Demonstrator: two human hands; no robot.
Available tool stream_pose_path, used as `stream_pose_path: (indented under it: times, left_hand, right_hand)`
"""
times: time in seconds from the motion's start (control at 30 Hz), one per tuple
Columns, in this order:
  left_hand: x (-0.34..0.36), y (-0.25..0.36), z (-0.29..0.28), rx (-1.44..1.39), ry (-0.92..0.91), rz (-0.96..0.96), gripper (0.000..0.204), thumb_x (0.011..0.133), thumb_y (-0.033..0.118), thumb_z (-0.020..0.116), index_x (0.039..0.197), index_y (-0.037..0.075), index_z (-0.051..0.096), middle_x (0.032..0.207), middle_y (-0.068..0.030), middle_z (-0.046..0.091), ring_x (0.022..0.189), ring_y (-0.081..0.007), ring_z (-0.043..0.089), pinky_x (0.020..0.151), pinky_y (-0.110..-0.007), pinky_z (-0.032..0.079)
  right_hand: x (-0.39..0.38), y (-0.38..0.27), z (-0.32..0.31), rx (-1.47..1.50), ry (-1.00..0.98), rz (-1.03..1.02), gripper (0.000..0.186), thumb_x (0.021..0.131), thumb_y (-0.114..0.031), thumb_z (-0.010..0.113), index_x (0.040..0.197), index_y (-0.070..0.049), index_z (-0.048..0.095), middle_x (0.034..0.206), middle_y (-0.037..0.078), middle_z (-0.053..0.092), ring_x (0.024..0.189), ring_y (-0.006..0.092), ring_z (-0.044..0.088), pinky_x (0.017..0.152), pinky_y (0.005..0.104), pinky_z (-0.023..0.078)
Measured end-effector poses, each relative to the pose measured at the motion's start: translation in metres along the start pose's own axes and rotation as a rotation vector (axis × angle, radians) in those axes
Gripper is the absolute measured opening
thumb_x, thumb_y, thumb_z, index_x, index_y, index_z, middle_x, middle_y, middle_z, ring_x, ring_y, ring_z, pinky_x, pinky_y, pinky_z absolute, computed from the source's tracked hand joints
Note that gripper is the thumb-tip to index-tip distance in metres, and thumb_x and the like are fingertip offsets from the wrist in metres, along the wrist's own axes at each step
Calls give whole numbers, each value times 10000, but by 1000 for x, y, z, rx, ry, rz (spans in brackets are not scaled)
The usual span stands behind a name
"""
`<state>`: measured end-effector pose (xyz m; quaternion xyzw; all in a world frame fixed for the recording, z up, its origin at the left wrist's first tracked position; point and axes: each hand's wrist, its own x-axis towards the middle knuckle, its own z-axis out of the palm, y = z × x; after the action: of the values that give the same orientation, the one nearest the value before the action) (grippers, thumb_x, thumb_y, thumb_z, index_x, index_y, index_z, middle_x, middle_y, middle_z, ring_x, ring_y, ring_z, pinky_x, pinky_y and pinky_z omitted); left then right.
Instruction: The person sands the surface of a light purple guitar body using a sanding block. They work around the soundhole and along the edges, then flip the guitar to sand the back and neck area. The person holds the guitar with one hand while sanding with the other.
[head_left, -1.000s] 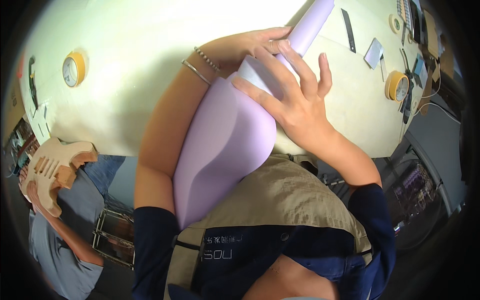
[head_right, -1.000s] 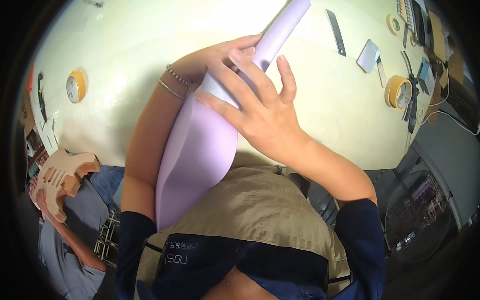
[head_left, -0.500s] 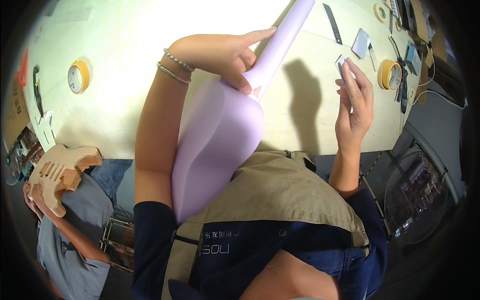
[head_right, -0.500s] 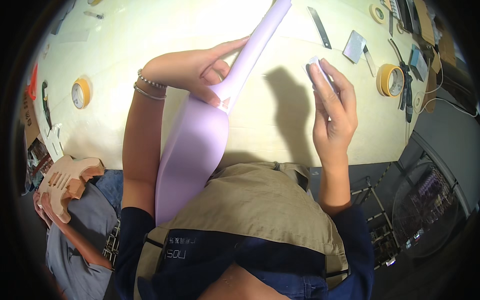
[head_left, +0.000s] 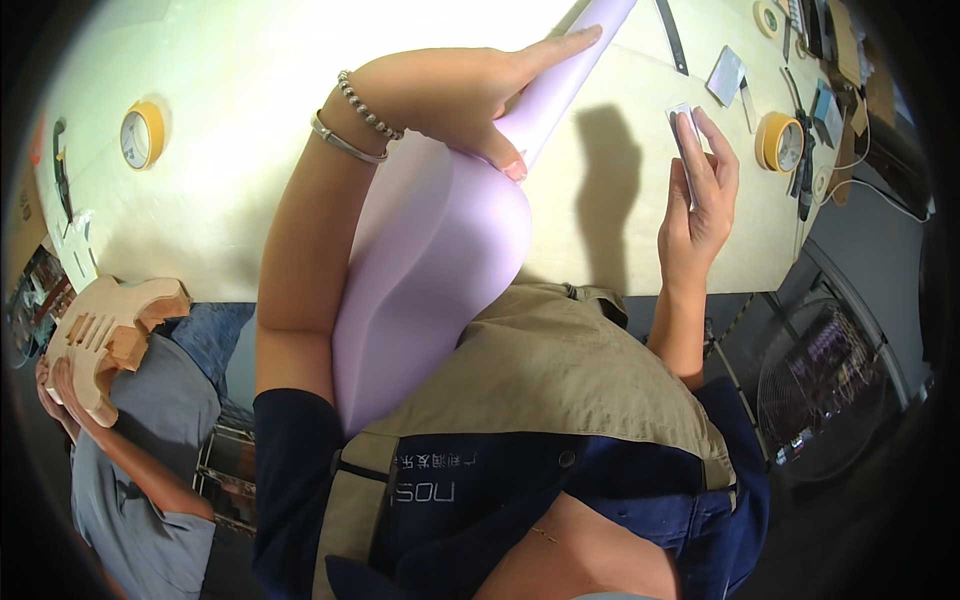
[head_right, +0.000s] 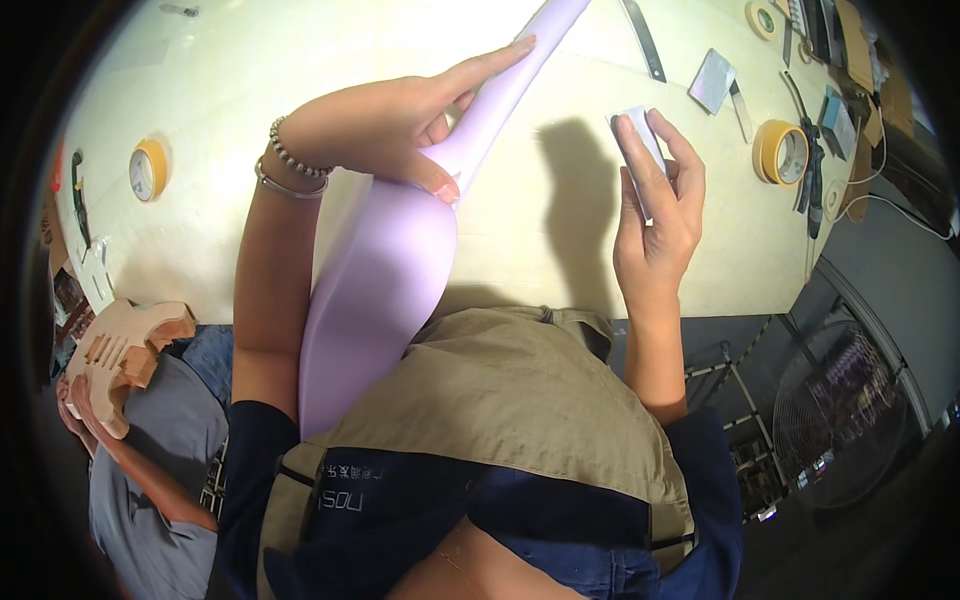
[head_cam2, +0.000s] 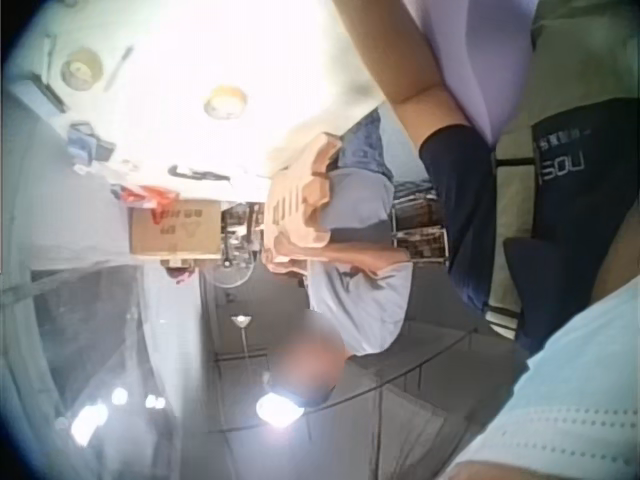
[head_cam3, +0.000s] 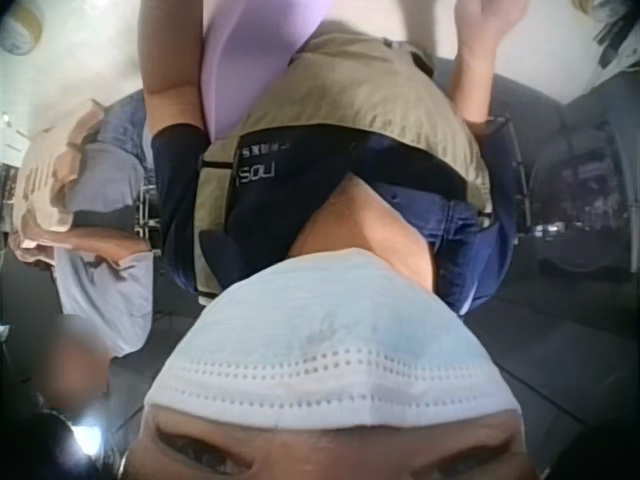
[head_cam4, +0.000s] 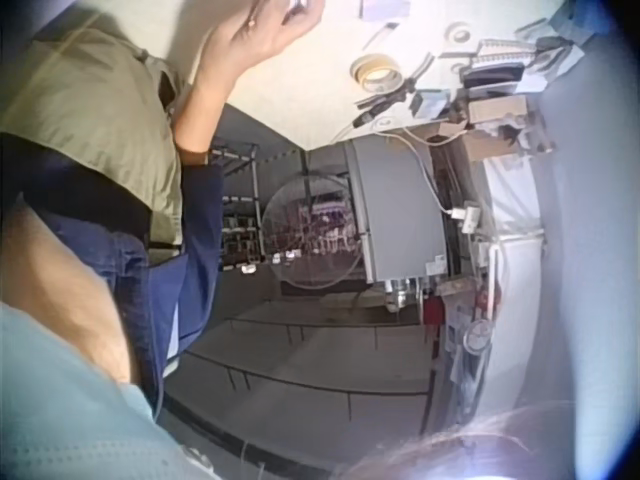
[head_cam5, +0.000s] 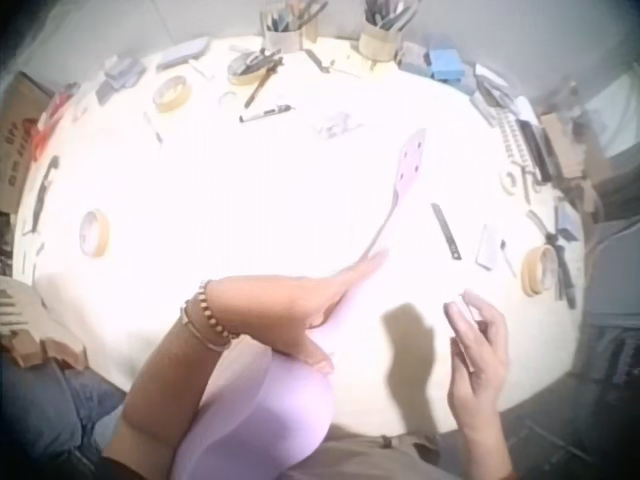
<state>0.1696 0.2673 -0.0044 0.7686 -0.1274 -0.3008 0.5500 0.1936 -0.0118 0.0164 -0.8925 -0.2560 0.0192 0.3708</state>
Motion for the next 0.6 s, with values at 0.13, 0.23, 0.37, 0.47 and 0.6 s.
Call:
stream_pose_path:
  times: [0.13,0.23,0.37,0.47,0.6]
  left_hand:
    - [-1,2,1,33,17,24,1191,620,86,828,1586,223,146,1127,-160,599,687,-172,555,669,-300,512]
    - [-2,-7,5,23,65,82,1166,626,86,823,1583,226,172,1077,-139,590,689,-176,544,665,-296,506]
    - [-2,-13,7,60,115,145,1141,640,89,816,1581,233,187,1063,-134,587,698,-178,553,673,-297,511]
    - [-4,-4,1,67,95,58,1116,659,86,810,1579,226,194,1105,-152,595,720,-183,584,683,-290,514]
    - [-7,4,2,-178,64,-46,1049,698,96,800,1570,172,223,1112,-143,603,750,-161,613,676,-258,504]
  right_hand:
    - [2,3,4,100,53,58,371,927,-46,616,1294,-90,644,1343,159,515,1146,220,566,876,302,495]
    - [1,-3,4,303,4,229,428,945,-262,656,1316,-52,614,1374,171,481,1267,251,505,1014,348,453]
    - [-4,7,9,441,-26,275,492,986,-341,579,1346,-6,567,1375,159,508,1166,187,476,933,300,432]
    - [-4,5,10,577,-26,442,526,1003,-297,531,1396,50,488,1358,116,542,863,88,458,748,242,414]
    - [-2,-6,12,875,14,662,576,962,-191,554,1460,49,389,1332,145,537,848,93,454,762,243,423]
